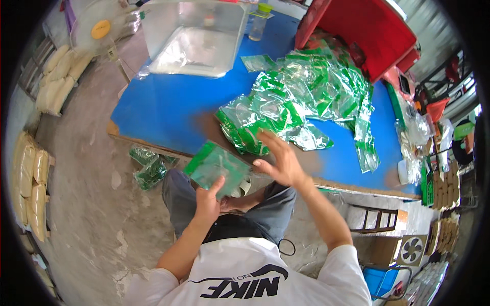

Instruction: Packing and stacking green plastic bags into a larger clear bag for manufacturing.

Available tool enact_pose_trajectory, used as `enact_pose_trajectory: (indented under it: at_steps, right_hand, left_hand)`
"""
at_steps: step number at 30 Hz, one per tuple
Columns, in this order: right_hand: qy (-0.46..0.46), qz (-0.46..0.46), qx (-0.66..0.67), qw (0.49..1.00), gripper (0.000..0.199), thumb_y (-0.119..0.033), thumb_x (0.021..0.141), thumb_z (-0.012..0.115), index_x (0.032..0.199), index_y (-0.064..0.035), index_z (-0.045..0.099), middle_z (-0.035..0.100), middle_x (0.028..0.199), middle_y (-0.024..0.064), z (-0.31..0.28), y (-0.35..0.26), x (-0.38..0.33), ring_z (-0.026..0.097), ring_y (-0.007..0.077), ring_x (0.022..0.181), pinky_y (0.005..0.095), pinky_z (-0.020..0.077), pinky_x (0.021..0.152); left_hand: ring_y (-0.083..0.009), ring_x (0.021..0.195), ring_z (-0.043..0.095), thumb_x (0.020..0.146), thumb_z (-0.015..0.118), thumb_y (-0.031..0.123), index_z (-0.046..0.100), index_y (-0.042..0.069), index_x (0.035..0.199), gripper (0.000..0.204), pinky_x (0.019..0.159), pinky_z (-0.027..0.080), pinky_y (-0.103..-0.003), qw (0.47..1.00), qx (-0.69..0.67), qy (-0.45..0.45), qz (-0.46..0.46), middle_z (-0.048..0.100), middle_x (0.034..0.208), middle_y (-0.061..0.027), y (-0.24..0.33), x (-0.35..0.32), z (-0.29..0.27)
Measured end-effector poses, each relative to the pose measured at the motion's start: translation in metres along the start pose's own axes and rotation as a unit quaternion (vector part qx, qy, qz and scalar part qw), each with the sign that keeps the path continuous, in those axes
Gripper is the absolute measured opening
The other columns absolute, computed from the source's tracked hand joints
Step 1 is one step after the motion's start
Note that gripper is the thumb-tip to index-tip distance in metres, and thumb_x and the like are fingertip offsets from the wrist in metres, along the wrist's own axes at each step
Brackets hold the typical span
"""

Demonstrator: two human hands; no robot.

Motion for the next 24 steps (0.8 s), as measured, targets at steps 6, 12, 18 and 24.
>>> enact_pose_trajectory:
  at_steps: [6, 12, 18, 24]
  right_hand:
    - [-0.155, -0.158, -0.108, 0.969, 0.055, -0.021, 0.084, 0.078, 0.132, -0.0018, 0.058, 0.056, 0.140, 0.0198, 0.045, 0.007, -0.046, 0.056, 0.0377, 0.126, 0.0466, 0.0474, 0.103]
    - [0.078, 0.292, 0.457, 0.837, 0.029, -0.005, 0.093, 0.069, 0.120, 0.0026, 0.062, 0.070, 0.115, 0.0104, 0.043, 0.003, -0.054, 0.066, 0.0161, 0.103, 0.0313, 0.0540, 0.087]
    - [-0.041, 0.328, 0.433, 0.838, 0.026, -0.022, 0.101, 0.065, 0.103, 0.0037, 0.067, 0.061, 0.078, -0.0024, 0.065, 0.003, -0.053, 0.048, 0.0031, 0.068, 0.0239, 0.0392, 0.056]
    - [-0.056, 0.312, 0.398, 0.861, 0.038, -0.029, 0.105, 0.058, 0.090, 0.0035, 0.069, 0.058, 0.068, -0.0009, 0.049, 0.012, -0.022, 0.053, 0.0058, 0.062, 0.0255, 0.0447, 0.055]
  left_hand:
    - [-0.0192, 0.104, 0.065, 0.088, 0.075, 0.010, 0.061, -0.002, 0.125, 0.042, 0.094, 0.050, -0.034, 0.994, 0.097, -0.005, 0.050, 0.068, 0.117, -0.0088, 0.046, 0.006, -0.030]
    - [-0.0227, 0.128, 0.054, 0.089, 0.069, 0.002, 0.050, 0.004, 0.139, 0.054, 0.108, 0.043, -0.042, 0.982, -0.035, -0.179, -0.051, 0.059, 0.134, -0.0084, 0.031, -0.008, -0.014]
    - [-0.0176, 0.108, 0.064, 0.086, 0.076, 0.007, 0.060, 0.000, 0.128, 0.045, 0.095, 0.050, -0.035, 0.948, 0.277, -0.158, -0.004, 0.068, 0.119, -0.0085, 0.038, -0.008, 0.008]
    - [-0.0170, 0.105, 0.063, 0.085, 0.075, 0.006, 0.059, -0.002, 0.126, 0.045, 0.093, 0.050, -0.033, 0.927, 0.330, -0.084, 0.159, 0.068, 0.116, -0.0073, 0.053, -0.013, -0.004]
Point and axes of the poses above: each hand's wrist, its own x-axis towards the middle knuckle, its own z-axis out of the palm, y = z × x, the point moved 7 cm from there along x, towards the middle knuckle
